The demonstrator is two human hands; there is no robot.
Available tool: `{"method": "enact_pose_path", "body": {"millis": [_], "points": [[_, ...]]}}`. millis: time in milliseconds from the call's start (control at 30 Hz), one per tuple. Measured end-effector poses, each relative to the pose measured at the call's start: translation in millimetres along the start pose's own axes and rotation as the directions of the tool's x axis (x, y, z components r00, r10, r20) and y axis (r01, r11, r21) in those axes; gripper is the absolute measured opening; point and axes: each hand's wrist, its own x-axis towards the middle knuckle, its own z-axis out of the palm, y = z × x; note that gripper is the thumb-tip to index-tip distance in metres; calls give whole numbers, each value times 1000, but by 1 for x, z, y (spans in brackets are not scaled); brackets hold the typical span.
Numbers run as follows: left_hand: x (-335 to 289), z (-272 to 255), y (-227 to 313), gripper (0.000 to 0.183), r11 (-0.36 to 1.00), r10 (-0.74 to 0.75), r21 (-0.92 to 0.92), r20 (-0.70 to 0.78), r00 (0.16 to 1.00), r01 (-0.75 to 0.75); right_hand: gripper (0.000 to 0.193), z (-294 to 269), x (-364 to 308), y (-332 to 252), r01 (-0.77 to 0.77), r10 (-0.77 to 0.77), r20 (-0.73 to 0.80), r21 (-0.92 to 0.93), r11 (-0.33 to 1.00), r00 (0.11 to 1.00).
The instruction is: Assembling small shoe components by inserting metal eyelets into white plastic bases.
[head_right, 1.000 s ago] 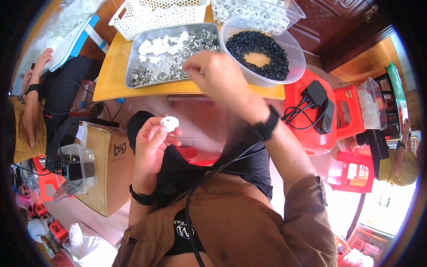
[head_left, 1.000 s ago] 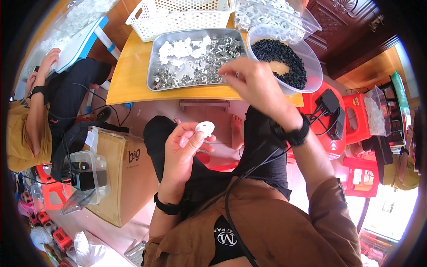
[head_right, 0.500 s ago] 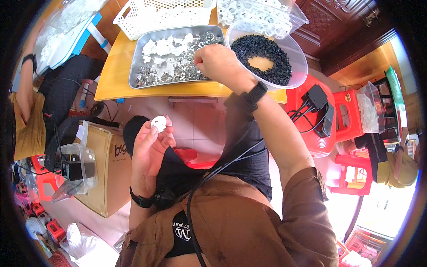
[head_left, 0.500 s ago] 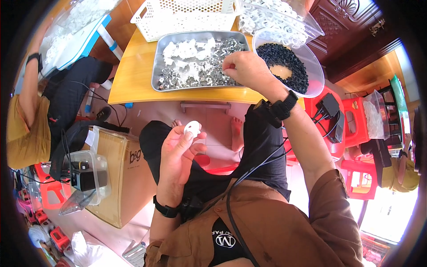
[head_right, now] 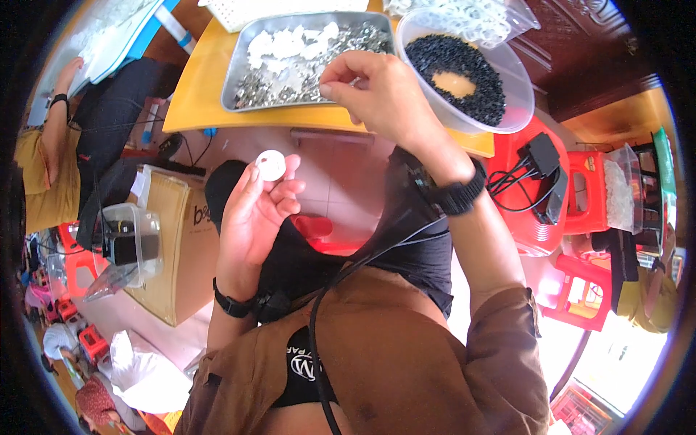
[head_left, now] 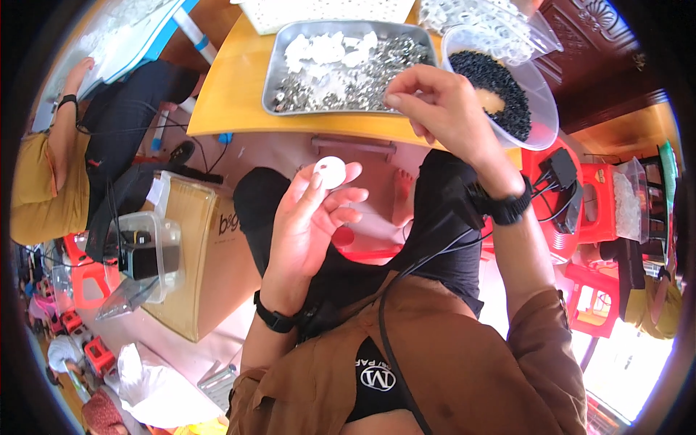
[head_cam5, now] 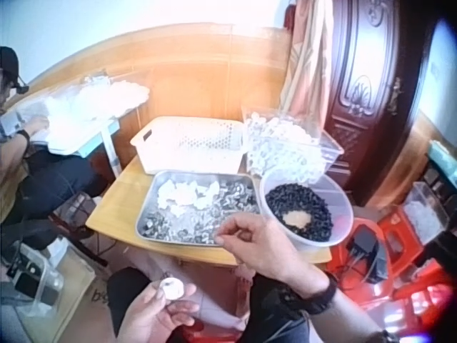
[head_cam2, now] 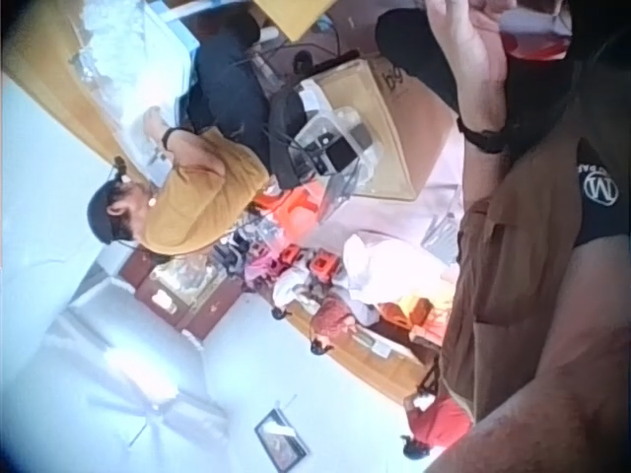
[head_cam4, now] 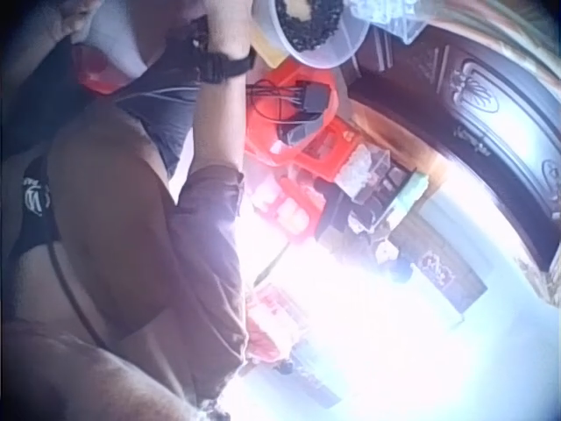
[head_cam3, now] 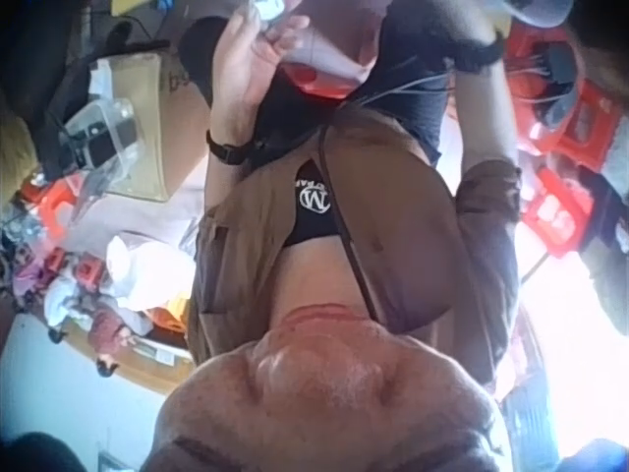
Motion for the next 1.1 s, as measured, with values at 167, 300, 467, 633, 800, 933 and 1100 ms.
{"method": "enact_pose_path", "body": {"millis": [167,300,467,633,800,933,1100], "points": [[3,7,-3,35,999,-34,0,107,994,34,10,17,-53,-5,121,-117,-35,123,985,992],[2,20,-6,32,998,-53,26,162,985,49,10,21,-78,-3,115,-98,-86,227,967,991],[1,25,-14,32,999,-16,52,206,978,5,9,28,-94,9,83,-26,-160,355,931,987],[2,26,-19,32,1000,-25,12,210,977,23,7,42,-103,18,179,-89,-233,398,900,968],[1,31,-20,30,999,10,36,234,972,-19,9,39,-106,28,267,-196,-275,253,930,941],[-2,39,-21,18,989,48,133,91,995,-60,8,37,-113,26,168,-115,-196,275,947,974],[-5,37,-22,10,959,120,243,104,987,-143,7,35,-117,23,244,-203,-205,201,949,957]]}}
